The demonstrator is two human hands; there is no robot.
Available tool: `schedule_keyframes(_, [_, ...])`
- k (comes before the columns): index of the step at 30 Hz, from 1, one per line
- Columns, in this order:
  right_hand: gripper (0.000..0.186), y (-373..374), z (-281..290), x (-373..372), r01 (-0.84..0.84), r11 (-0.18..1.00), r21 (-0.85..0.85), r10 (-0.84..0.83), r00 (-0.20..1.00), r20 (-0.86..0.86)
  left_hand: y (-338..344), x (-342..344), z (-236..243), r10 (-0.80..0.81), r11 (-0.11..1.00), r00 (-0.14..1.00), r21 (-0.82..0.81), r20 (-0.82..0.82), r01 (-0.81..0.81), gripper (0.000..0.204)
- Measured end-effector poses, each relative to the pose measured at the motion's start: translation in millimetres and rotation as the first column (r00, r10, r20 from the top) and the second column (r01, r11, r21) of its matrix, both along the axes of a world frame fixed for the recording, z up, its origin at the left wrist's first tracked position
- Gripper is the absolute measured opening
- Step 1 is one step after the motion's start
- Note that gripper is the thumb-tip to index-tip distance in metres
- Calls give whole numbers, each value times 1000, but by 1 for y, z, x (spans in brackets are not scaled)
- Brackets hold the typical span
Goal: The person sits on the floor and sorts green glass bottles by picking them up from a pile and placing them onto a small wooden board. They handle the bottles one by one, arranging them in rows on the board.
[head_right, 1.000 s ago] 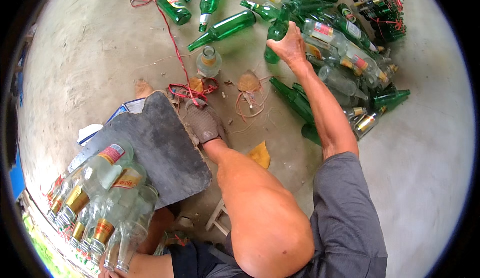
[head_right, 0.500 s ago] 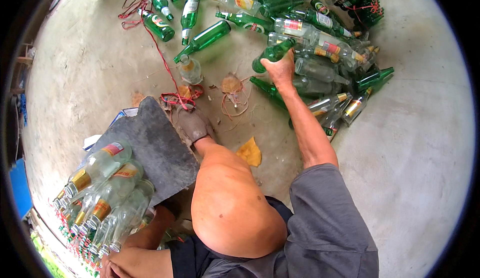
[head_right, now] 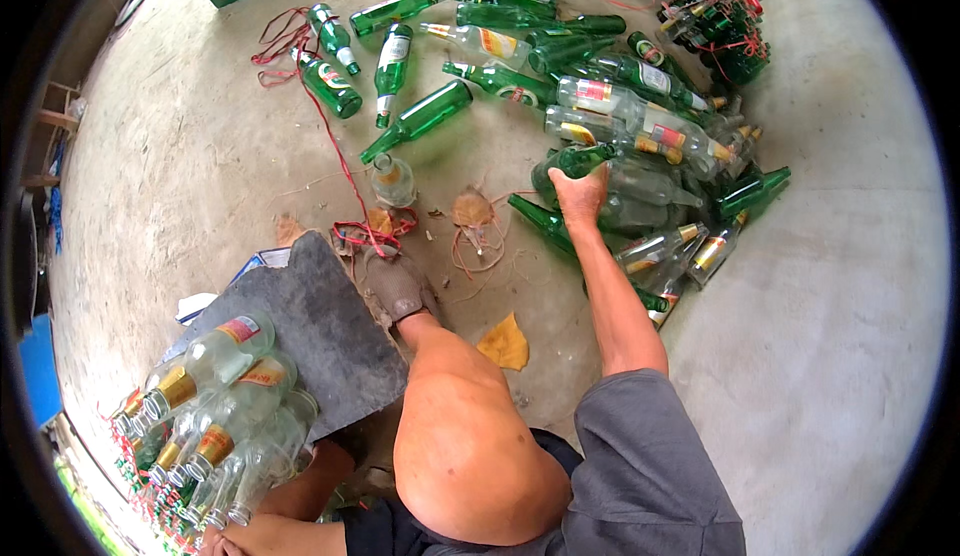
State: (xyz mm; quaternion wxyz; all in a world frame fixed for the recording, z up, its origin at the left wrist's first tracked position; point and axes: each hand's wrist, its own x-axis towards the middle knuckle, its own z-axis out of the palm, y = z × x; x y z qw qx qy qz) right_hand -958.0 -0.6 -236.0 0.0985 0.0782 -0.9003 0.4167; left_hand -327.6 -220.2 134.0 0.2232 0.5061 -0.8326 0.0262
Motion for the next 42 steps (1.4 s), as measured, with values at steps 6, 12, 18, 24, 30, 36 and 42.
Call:
schedule_keyframes(6, [64, -4, 2, 3, 40, 997, 67, -37, 998, -55, 0, 13, 1, 21, 998, 1000, 54, 6, -22, 16])
schedule_keyframes(12, [67, -5, -4, 1, 49, 995, 91, -40, 994, -98, 0, 10, -5, 33, 999, 997, 39, -69, -31, 15])
schedule_keyframes(18, [71, -1, -6, -1, 99, 995, 16, -98, 995, -31, -6, 22, -11, -39, 999, 999, 7, 8, 39, 12])
schedule_keyframes(24, [70, -2, -1, 0, 45, 998, 45, -44, 999, -16, -8, 19, -5, -70, 998, 997, 7, 31, 70, 12])
schedule_keyframes(30, [71, 12, -2, 2, 31, 999, 15, -32, 998, 50, -8, 33, -6, -68, 997, 997, 37, 44, 66, 14])
schedule_keyframes(36, [81, 40, 7, 23, 90, 996, -16, -88, 991, 105, -6, 27, -6, -67, 996, 998, 54, -10, 68, 13])
schedule_keyframes(42, [20, -4, 43, 78, -240, 963, 126, 237, 971, 33, -1, 6, 4, 35, 995, 999, 96, 9, -36, 10])
